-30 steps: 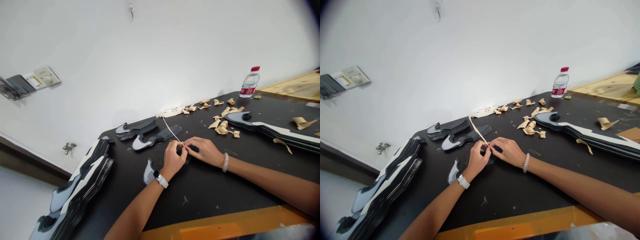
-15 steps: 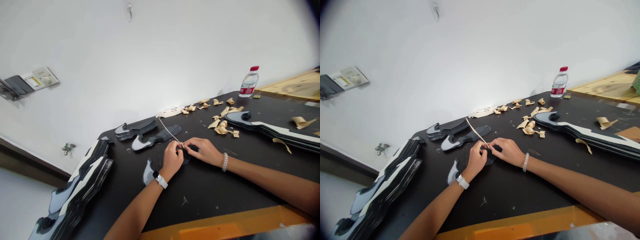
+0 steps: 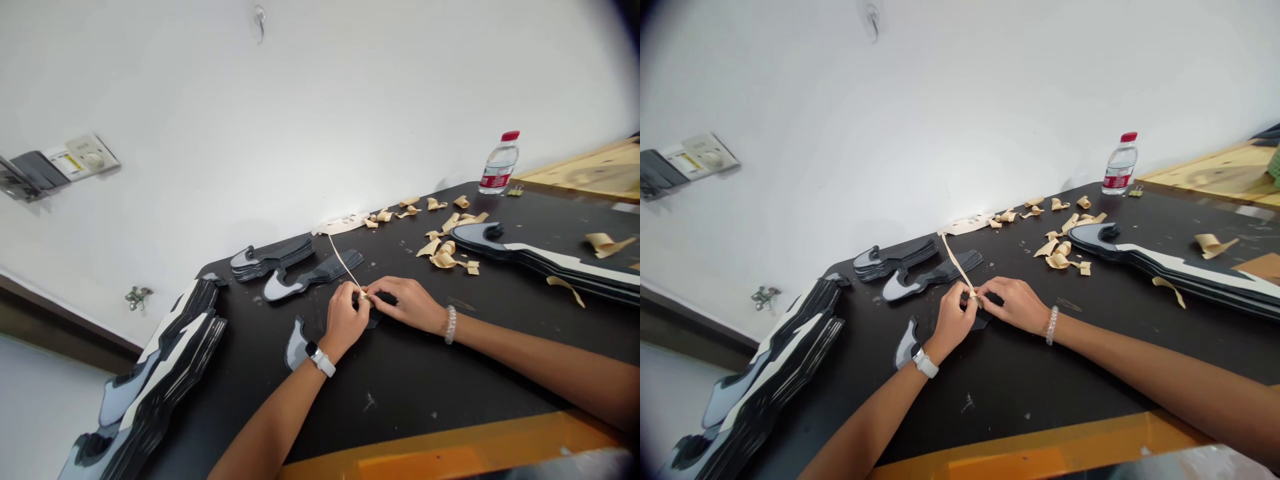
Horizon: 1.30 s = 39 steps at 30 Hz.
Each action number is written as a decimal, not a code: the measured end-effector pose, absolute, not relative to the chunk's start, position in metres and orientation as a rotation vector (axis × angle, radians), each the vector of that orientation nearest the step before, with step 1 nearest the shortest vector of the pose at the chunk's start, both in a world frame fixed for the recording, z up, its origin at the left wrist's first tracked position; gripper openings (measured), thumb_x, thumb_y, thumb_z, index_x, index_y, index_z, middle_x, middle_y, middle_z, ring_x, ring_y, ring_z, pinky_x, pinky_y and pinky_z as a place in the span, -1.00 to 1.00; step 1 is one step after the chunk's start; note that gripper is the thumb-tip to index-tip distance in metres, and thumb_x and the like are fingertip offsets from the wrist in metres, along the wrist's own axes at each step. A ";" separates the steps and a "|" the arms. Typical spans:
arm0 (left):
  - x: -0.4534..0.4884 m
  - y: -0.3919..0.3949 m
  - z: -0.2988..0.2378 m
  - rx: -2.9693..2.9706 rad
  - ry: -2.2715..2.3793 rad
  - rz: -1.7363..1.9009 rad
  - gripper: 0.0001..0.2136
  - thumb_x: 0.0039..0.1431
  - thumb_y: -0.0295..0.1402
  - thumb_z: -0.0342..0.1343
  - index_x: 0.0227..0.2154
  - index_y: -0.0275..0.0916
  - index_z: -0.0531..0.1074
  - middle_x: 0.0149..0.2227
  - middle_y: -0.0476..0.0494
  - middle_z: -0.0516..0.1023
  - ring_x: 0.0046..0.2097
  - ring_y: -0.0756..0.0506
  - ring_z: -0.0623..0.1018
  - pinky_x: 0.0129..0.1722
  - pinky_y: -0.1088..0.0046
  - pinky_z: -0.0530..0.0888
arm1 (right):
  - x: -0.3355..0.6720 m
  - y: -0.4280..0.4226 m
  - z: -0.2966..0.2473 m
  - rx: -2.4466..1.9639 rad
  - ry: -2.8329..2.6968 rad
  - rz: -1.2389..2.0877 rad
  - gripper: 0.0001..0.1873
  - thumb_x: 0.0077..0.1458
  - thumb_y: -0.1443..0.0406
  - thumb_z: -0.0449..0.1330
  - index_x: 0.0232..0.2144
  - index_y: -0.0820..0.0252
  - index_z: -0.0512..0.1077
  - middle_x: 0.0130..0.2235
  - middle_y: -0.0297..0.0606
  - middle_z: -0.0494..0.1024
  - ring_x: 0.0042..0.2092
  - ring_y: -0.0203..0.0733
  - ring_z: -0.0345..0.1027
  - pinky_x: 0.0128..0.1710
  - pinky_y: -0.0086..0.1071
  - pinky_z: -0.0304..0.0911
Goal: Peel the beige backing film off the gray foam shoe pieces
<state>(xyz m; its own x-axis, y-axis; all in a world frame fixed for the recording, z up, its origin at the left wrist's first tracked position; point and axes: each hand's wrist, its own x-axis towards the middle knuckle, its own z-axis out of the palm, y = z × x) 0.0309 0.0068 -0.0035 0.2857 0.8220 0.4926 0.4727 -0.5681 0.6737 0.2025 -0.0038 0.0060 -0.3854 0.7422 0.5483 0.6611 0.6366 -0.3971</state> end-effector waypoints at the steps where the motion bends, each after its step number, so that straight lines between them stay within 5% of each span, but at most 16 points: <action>1: 0.031 0.007 -0.003 2.158 1.164 1.190 -0.91 0.06 -0.52 -0.02 -0.47 -0.21 0.25 -0.35 -0.05 0.45 -0.24 -0.05 0.45 -0.26 0.43 0.38 | 0.202 -0.004 0.006 -1.088 -2.146 0.143 -0.82 0.13 0.28 0.07 -0.26 0.13 0.45 -0.19 -0.23 0.56 -0.22 -0.21 0.45 -0.19 -0.36 0.32; 8: 0.028 0.005 0.001 2.128 1.146 1.154 -0.91 0.10 -0.51 -0.07 -0.43 -0.21 0.27 -0.34 -0.05 0.45 -0.25 -0.05 0.45 -0.27 0.45 0.38 | 0.203 -0.003 0.007 -1.086 -2.129 0.148 -0.84 0.12 0.28 0.07 -0.28 0.12 0.44 -0.20 -0.24 0.56 -0.21 -0.21 0.45 -0.20 -0.37 0.32; 16: 0.031 0.001 0.002 2.182 1.081 1.125 -0.73 0.14 -0.42 -0.02 -0.07 -0.16 0.23 -0.06 -0.18 0.41 -0.01 -0.13 0.41 -0.09 0.31 0.39 | 0.207 0.000 0.008 -1.178 -2.065 0.198 -0.82 0.16 0.23 0.04 -0.28 0.12 0.42 -0.19 -0.24 0.56 -0.22 -0.18 0.45 -0.20 -0.34 0.32; 22: 0.032 0.003 0.001 2.227 1.157 1.129 -0.80 0.14 -0.46 -0.06 -0.15 -0.20 0.24 -0.19 -0.17 0.41 -0.12 -0.13 0.43 -0.11 0.30 0.38 | 0.200 -0.006 0.011 -1.066 -2.148 0.119 -0.84 0.14 0.28 0.04 -0.29 0.10 0.41 0.00 -0.20 0.47 -0.08 -0.14 0.41 -0.11 -0.29 0.30; 30: 0.029 0.009 -0.003 2.141 1.279 1.259 -0.67 0.01 -0.58 -0.08 -0.13 -0.22 0.24 -0.09 -0.19 0.38 0.00 -0.14 0.37 0.02 0.26 0.30 | 0.202 -0.002 0.007 -1.157 -2.089 0.073 -0.92 0.04 0.32 0.10 -0.36 0.12 0.39 -0.27 -0.29 0.54 -0.28 -0.22 0.43 -0.28 -0.42 0.25; 39: 0.028 0.011 -0.002 2.001 1.477 1.294 -0.55 -0.12 -0.64 -0.08 -0.10 -0.23 0.19 -0.03 -0.19 0.33 0.06 -0.14 0.30 0.08 0.28 0.24 | 0.221 0.013 0.008 -1.352 -2.054 -0.120 -0.95 0.01 0.31 0.09 -0.39 0.13 0.30 -0.29 -0.29 0.53 -0.35 -0.22 0.40 -0.38 -0.41 0.20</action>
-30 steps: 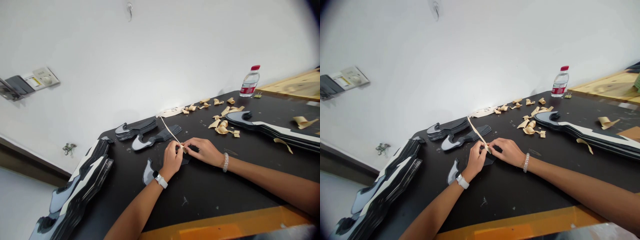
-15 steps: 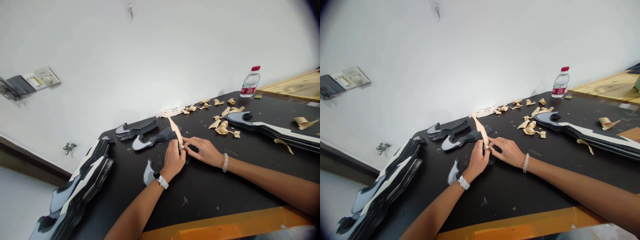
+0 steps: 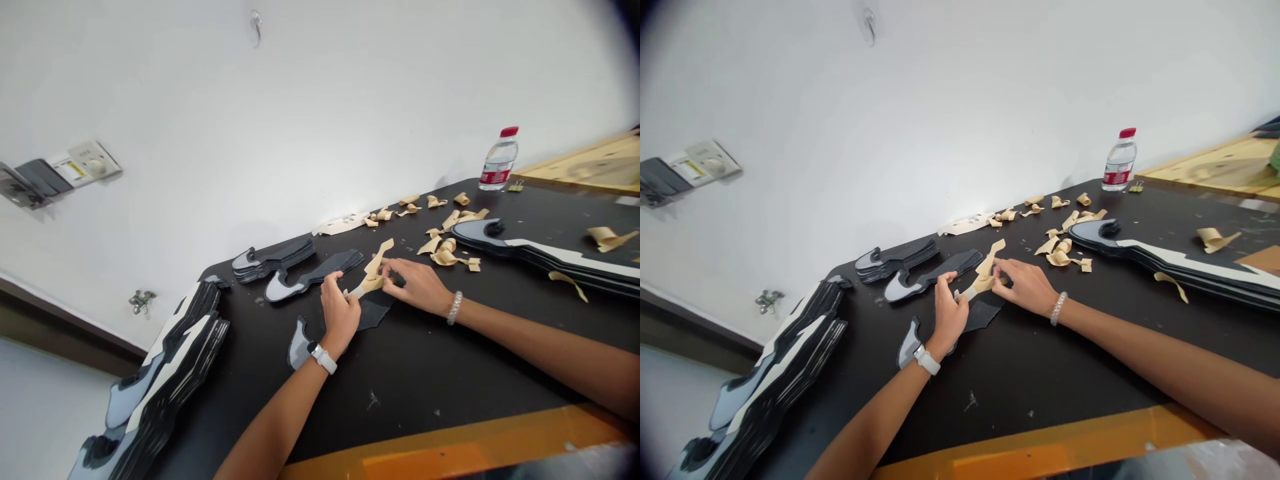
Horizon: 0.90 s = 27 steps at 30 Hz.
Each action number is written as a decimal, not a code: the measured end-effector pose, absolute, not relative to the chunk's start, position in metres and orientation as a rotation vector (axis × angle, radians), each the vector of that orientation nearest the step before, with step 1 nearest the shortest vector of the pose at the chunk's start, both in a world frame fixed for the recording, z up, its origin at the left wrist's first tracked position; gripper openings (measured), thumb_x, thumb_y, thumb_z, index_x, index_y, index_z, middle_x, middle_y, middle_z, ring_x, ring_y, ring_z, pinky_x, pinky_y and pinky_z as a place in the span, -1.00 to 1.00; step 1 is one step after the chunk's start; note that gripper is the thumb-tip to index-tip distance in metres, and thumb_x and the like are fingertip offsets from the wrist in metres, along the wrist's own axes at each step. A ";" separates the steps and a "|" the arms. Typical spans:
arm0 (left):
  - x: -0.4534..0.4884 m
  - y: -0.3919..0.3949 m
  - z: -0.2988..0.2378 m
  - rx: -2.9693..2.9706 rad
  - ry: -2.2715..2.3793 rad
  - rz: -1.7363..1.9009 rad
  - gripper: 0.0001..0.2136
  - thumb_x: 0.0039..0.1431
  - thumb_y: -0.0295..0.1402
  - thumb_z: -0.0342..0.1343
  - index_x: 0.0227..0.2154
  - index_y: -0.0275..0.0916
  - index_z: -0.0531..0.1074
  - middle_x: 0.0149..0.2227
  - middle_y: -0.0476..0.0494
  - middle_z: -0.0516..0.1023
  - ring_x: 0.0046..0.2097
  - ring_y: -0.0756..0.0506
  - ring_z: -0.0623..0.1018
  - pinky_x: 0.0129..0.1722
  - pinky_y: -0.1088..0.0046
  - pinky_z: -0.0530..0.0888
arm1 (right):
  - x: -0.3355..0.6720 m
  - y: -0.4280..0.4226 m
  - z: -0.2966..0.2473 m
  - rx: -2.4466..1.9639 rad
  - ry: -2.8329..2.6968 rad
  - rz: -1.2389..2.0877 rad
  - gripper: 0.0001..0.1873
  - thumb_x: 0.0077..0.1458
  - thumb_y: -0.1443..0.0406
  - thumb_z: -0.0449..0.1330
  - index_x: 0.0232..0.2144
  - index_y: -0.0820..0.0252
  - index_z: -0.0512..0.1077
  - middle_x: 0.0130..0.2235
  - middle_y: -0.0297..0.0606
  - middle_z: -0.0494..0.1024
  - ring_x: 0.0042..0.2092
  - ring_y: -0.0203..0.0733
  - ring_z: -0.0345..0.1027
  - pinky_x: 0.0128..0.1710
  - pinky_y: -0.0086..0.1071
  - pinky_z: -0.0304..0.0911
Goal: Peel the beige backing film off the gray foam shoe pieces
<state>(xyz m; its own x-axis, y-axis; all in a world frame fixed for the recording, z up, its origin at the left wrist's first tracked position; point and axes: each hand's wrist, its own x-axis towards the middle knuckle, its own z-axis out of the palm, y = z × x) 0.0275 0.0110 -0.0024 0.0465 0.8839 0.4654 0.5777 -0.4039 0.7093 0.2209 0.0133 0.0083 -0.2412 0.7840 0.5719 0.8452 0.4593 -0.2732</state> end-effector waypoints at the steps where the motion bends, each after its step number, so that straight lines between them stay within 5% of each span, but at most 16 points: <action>1: 0.028 0.011 -0.002 2.005 1.493 1.294 -0.54 -0.13 -0.64 -0.08 -0.09 -0.23 0.18 -0.03 -0.19 0.32 0.07 -0.14 0.29 0.09 0.27 0.24 | 0.225 0.017 0.008 -1.363 -2.055 -0.163 -0.95 0.02 0.30 0.09 -0.38 0.14 0.30 -0.26 -0.28 0.53 -0.32 -0.20 0.41 -0.38 -0.41 0.20; 10: 0.027 0.006 0.005 2.298 1.365 1.226 -0.42 -0.17 -0.71 -0.17 -0.07 -0.12 0.34 0.05 -0.14 0.25 0.16 -0.12 0.22 0.16 0.24 0.17 | 0.255 0.040 0.004 -1.516 -1.981 -0.393 -0.80 0.08 0.27 0.06 -0.22 0.18 0.36 -0.12 -0.20 0.54 -0.20 -0.11 0.43 -0.45 -0.36 0.20; 21: 0.026 0.008 0.003 2.366 1.395 1.142 -0.47 -0.15 -0.73 -0.18 -0.24 -0.07 0.49 0.07 -0.09 0.23 0.16 -0.13 0.19 0.16 0.20 0.18 | 0.283 0.056 0.000 -1.711 -1.822 -0.371 -0.54 0.08 0.22 0.04 0.03 0.23 0.26 -0.20 -0.17 0.55 -0.13 -0.03 0.40 -0.34 -0.28 0.26; 27: 0.026 0.007 0.003 2.329 1.432 1.146 -0.47 -0.18 -0.72 -0.18 -0.23 -0.09 0.47 0.07 -0.10 0.25 0.16 -0.12 0.20 0.16 0.22 0.18 | 0.322 0.063 0.003 -1.929 -1.560 -0.249 -0.83 0.03 0.20 0.08 -0.35 0.16 0.36 0.02 -0.13 0.46 -0.11 0.00 0.38 -0.27 -0.26 0.24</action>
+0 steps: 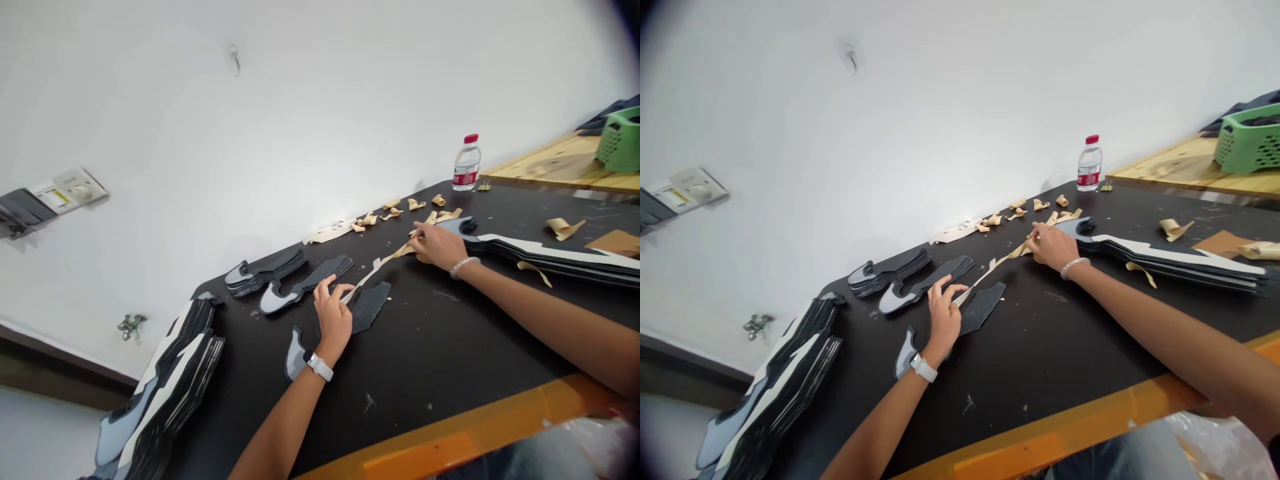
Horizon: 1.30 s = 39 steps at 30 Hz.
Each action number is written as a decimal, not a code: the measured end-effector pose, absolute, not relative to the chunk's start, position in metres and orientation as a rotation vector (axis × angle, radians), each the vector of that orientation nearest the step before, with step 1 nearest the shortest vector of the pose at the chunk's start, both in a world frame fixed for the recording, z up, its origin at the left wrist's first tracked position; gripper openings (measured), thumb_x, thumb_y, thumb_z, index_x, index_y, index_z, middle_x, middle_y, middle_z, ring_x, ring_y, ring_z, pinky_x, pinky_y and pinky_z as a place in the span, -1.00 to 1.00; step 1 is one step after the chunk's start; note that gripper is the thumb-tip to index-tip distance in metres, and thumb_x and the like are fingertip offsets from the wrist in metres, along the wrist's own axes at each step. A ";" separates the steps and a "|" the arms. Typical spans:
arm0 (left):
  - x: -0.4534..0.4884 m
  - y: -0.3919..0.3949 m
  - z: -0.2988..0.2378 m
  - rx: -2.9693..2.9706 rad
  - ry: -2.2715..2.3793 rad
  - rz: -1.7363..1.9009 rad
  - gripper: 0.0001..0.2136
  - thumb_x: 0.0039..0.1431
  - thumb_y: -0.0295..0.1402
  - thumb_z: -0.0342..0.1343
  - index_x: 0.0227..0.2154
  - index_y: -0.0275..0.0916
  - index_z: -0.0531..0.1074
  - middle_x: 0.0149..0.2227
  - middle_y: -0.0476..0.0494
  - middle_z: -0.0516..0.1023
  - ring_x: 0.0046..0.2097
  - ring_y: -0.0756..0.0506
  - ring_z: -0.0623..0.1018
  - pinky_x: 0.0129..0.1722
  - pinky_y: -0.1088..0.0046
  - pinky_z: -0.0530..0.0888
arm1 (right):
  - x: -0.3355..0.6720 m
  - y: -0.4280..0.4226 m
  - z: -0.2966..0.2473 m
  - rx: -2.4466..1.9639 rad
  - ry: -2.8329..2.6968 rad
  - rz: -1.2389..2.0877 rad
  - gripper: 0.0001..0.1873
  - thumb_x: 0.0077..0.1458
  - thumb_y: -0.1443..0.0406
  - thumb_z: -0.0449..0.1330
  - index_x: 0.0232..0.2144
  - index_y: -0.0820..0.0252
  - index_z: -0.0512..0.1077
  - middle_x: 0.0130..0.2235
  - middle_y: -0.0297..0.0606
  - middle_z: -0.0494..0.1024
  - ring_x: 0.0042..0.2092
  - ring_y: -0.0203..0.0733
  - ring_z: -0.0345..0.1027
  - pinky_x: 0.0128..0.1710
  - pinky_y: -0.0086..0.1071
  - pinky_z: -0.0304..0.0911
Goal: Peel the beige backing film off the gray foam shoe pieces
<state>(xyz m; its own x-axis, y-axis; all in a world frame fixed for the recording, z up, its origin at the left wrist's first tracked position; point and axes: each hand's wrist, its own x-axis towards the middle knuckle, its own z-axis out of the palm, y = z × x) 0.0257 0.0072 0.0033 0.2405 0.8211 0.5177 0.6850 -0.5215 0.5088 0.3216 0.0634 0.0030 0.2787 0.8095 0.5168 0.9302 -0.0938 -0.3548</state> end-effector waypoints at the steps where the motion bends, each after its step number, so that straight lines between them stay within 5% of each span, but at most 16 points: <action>1: 0.026 0.007 0.003 2.322 1.435 1.150 -0.47 -0.17 -0.72 -0.18 -0.23 -0.10 0.46 0.06 -0.10 0.25 0.16 -0.12 0.21 0.16 0.22 0.18 | 0.329 0.064 0.003 -1.950 -1.505 -0.235 -0.84 0.03 0.20 0.08 -0.38 0.16 0.34 0.02 -0.10 0.45 -0.12 0.00 0.38 -0.26 -0.25 0.24; 7: 0.025 0.009 0.002 2.239 1.439 1.184 -0.49 -0.17 -0.71 -0.19 -0.22 -0.15 0.44 0.04 -0.12 0.29 0.13 -0.10 0.25 0.17 0.26 0.17 | 0.349 0.065 0.002 -1.951 -1.351 -0.245 -0.81 0.12 0.21 -0.02 -0.30 0.19 0.30 -0.09 0.01 0.51 -0.20 0.02 0.39 -0.26 -0.18 0.24; 11: 0.025 0.011 0.000 2.209 1.435 1.183 -0.51 -0.17 -0.70 -0.19 -0.24 -0.15 0.45 0.03 -0.11 0.30 0.12 -0.10 0.26 0.16 0.27 0.18 | 0.322 0.058 0.009 -1.711 -1.578 -0.288 -0.78 0.14 0.14 0.00 -0.25 0.13 0.30 0.02 -0.18 0.45 -0.02 -0.05 0.31 -0.06 -0.21 0.22; 21: 0.029 0.001 0.006 2.493 1.152 1.124 -0.56 -0.09 -0.71 -0.19 -0.23 -0.19 0.42 -0.03 -0.11 0.40 0.11 -0.12 0.28 0.13 0.19 0.25 | 0.240 0.028 0.005 -1.206 -2.181 -0.465 -0.62 0.14 0.16 0.03 -0.01 0.14 0.29 0.25 -0.07 0.12 0.14 0.04 0.17 0.12 0.03 0.03; 32: 0.032 -0.009 0.010 2.760 0.827 1.033 -0.63 0.02 -0.67 -0.16 -0.19 -0.21 0.40 -0.04 -0.09 0.45 0.16 -0.13 0.24 0.13 0.18 0.25 | 0.263 0.044 -0.001 -1.309 -2.046 -0.470 -0.68 0.13 0.19 0.06 -0.10 0.22 0.31 0.23 0.03 0.12 0.10 0.05 0.21 0.04 -0.07 0.14; 39: 0.032 -0.009 0.010 2.753 0.818 1.027 -0.63 0.00 -0.67 -0.15 -0.21 -0.20 0.41 -0.06 -0.08 0.47 0.14 -0.14 0.27 0.12 0.18 0.27 | 0.272 0.045 0.006 -1.247 -2.068 -0.437 -0.86 0.15 0.25 0.02 -0.32 0.17 0.34 0.18 -0.03 0.21 0.09 0.00 0.23 0.04 -0.10 0.16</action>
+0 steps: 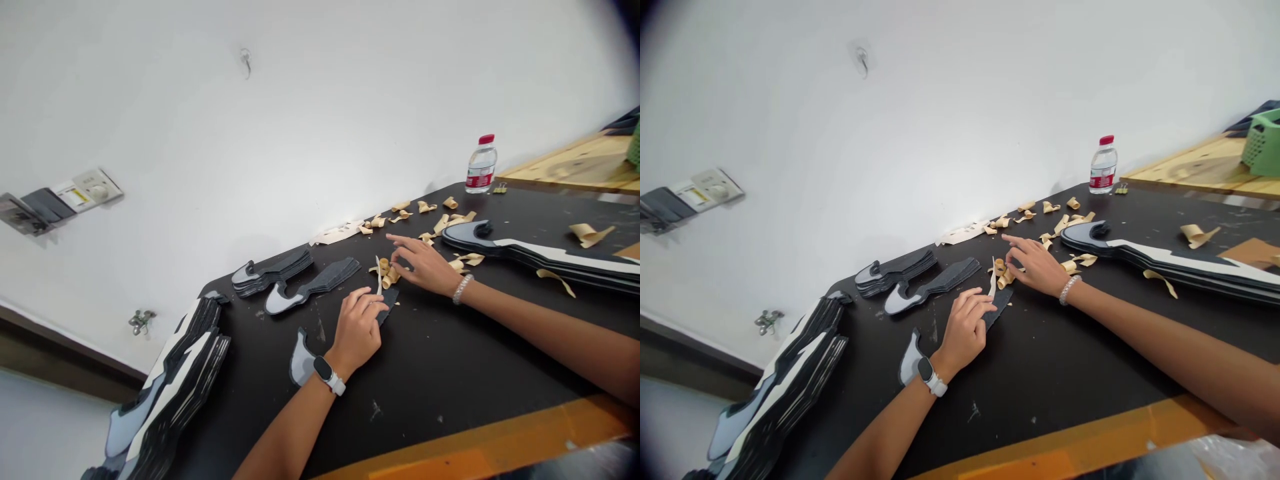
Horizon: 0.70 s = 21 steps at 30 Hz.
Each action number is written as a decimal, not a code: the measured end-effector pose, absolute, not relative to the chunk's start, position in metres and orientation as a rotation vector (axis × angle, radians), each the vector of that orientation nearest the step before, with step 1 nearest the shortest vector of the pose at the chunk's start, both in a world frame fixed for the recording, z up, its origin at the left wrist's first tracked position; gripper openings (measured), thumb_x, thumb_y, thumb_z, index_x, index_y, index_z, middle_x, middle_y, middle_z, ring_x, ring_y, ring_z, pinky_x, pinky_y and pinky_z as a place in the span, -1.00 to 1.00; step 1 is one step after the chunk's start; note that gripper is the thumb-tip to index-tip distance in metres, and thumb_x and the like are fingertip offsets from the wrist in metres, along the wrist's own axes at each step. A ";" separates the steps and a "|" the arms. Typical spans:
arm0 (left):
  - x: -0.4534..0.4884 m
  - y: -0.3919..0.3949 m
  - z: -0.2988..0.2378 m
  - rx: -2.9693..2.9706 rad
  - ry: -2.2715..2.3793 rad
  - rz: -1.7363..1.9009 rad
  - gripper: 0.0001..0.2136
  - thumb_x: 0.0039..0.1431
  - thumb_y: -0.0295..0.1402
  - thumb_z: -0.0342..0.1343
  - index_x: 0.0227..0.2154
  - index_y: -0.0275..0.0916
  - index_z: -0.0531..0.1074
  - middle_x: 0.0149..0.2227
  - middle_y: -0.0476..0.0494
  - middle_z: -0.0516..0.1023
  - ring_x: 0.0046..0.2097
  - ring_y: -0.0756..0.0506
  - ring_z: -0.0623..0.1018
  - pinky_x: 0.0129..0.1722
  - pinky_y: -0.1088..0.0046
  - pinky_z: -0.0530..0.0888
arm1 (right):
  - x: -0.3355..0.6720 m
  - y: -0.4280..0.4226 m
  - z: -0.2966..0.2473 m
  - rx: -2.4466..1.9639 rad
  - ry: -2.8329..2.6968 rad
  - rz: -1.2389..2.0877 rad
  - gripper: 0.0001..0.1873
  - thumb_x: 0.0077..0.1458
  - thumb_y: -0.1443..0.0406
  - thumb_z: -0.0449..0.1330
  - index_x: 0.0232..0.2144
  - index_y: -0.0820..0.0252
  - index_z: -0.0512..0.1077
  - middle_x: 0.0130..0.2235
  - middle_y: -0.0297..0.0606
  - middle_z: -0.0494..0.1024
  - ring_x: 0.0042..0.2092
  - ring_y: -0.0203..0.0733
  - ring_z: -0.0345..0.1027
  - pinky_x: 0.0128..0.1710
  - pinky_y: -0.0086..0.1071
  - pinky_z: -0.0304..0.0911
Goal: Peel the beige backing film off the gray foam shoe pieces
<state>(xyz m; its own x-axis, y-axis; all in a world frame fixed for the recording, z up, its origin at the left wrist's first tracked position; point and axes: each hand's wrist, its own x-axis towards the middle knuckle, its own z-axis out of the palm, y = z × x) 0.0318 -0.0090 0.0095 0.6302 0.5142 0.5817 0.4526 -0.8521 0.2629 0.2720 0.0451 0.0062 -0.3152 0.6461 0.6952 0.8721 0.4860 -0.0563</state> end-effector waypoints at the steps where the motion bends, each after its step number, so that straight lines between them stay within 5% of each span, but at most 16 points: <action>1: 0.032 -0.009 0.009 2.753 0.821 1.024 -0.63 0.00 -0.67 -0.15 -0.21 -0.20 0.41 -0.07 -0.08 0.47 0.14 -0.13 0.27 0.12 0.18 0.27 | 0.274 0.046 0.007 -1.237 -2.063 -0.424 -0.83 0.13 0.22 0.04 -0.28 0.18 0.34 0.18 -0.02 0.21 0.10 0.01 0.23 0.04 -0.09 0.16; 5: 0.031 -0.009 0.010 2.762 0.824 1.018 -0.64 0.00 -0.66 -0.14 -0.22 -0.21 0.41 -0.06 -0.08 0.46 0.13 -0.13 0.27 0.12 0.20 0.28 | 0.274 0.046 0.005 -1.178 -2.090 -0.336 -0.68 0.09 0.14 0.09 -0.14 0.18 0.33 0.19 -0.01 0.19 0.08 0.03 0.25 0.03 -0.08 0.20; 10: 0.031 -0.010 0.011 2.780 0.788 0.990 -0.64 0.03 -0.63 -0.13 -0.19 -0.19 0.42 -0.04 -0.09 0.46 0.14 -0.14 0.28 0.10 0.19 0.30 | 0.272 0.046 0.005 -1.178 -2.082 -0.321 -0.85 0.14 0.25 0.03 -0.30 0.16 0.37 0.17 -0.04 0.22 0.03 -0.02 0.30 0.02 -0.09 0.21; 16: 0.031 -0.011 0.012 2.797 0.787 0.972 -0.62 0.05 -0.62 -0.12 -0.13 -0.19 0.42 -0.02 -0.07 0.46 0.15 -0.13 0.26 0.11 0.21 0.29 | 0.271 0.044 0.008 -1.127 -2.148 -0.323 -0.59 0.12 0.13 0.09 0.00 0.12 0.32 0.22 -0.05 0.14 0.06 -0.02 0.27 0.03 -0.10 0.21; 21: 0.032 -0.012 0.014 2.814 0.784 0.930 -0.55 0.06 -0.62 -0.15 -0.03 -0.15 0.37 0.00 -0.07 0.46 0.16 -0.12 0.26 0.11 0.19 0.29 | 0.266 0.042 0.007 -1.079 -2.263 -0.350 -0.57 0.13 0.18 0.08 0.06 0.03 0.30 0.23 -0.12 0.15 0.12 0.02 0.20 0.03 -0.04 0.17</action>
<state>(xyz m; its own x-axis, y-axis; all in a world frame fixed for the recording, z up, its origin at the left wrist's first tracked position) 0.0315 -0.0119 0.0144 0.6856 0.4921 0.5365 0.4458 -0.8664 0.2250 0.2664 0.0424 0.0074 -0.4891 0.6144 0.6192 0.7726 0.6345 -0.0193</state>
